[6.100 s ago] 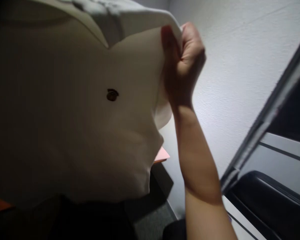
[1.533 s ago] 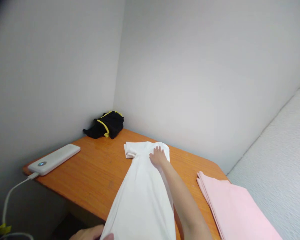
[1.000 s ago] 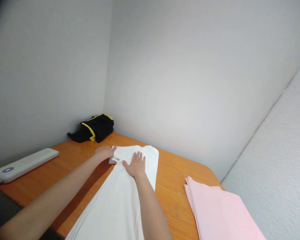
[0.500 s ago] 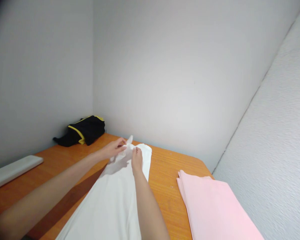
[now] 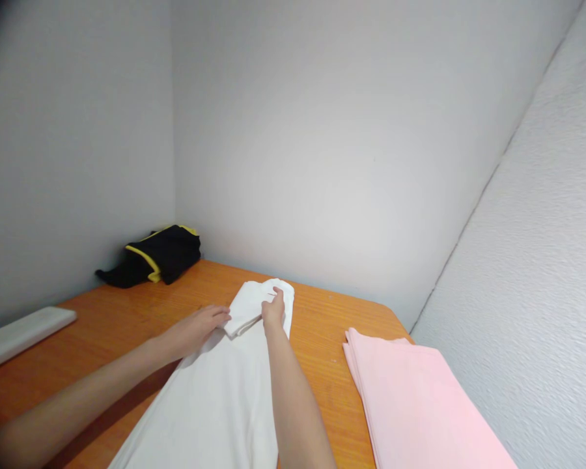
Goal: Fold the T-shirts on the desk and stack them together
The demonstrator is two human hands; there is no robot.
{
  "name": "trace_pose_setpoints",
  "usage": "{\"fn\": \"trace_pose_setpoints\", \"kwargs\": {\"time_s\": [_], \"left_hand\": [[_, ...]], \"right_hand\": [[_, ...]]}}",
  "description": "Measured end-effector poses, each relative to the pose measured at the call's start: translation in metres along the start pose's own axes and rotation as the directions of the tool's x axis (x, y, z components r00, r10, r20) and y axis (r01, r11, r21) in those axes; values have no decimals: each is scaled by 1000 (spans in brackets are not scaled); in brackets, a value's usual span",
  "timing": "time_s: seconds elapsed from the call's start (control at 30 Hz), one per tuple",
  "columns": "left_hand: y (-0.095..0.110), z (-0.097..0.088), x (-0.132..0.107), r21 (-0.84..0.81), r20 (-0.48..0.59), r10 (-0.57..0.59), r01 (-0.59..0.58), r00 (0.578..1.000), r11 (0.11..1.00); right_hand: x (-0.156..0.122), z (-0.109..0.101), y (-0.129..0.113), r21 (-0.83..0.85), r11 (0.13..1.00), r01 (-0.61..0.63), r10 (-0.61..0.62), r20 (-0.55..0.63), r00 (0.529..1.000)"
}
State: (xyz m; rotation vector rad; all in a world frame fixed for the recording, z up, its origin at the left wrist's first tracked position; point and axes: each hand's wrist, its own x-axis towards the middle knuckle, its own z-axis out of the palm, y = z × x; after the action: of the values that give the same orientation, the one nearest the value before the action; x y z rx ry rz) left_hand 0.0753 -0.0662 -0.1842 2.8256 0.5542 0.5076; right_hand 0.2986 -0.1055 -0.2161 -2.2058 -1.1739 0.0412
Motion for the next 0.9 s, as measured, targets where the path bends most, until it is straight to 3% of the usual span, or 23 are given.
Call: {"fn": "trace_pose_setpoints", "kwargs": {"time_s": [0.1,0.23,0.3,0.43,0.6,0.67,0.73,0.8,0.9], "left_hand": [[0,-1,-5,61,59,55,-58,997,996],[10,-6,-13,125,145,155,-174,977,977],[15,-4,-18,103,205,172,-196,964,975],[11,8,-27,77,237,143,-165,961,983],[4,7,-24,52,251,208,-228,945,972],[13,2,-25,101,211,193,-218,958,971],[31,-5,-38,178,106,169,-186,980,966],[54,-12,-64,217,5,167,-164,986,962],[91,-16,-116,169,-11,209,-205,978,964]], "right_hand": [[-1,-5,-3,-14,1000,-12,12,-26,1000],[-8,-11,-7,-70,990,126,-129,-41,991],[-11,-11,-4,-131,973,189,-186,37,982],[-12,-5,4,-287,937,199,-141,210,968],[-13,-14,1,-332,922,198,-128,222,967],[-18,-25,-3,-345,921,181,-119,192,974],[-30,-37,-8,-357,919,165,-113,162,980],[-47,-47,-11,-355,919,172,-120,164,979],[-76,-48,1,-318,920,229,-165,217,962]]}}
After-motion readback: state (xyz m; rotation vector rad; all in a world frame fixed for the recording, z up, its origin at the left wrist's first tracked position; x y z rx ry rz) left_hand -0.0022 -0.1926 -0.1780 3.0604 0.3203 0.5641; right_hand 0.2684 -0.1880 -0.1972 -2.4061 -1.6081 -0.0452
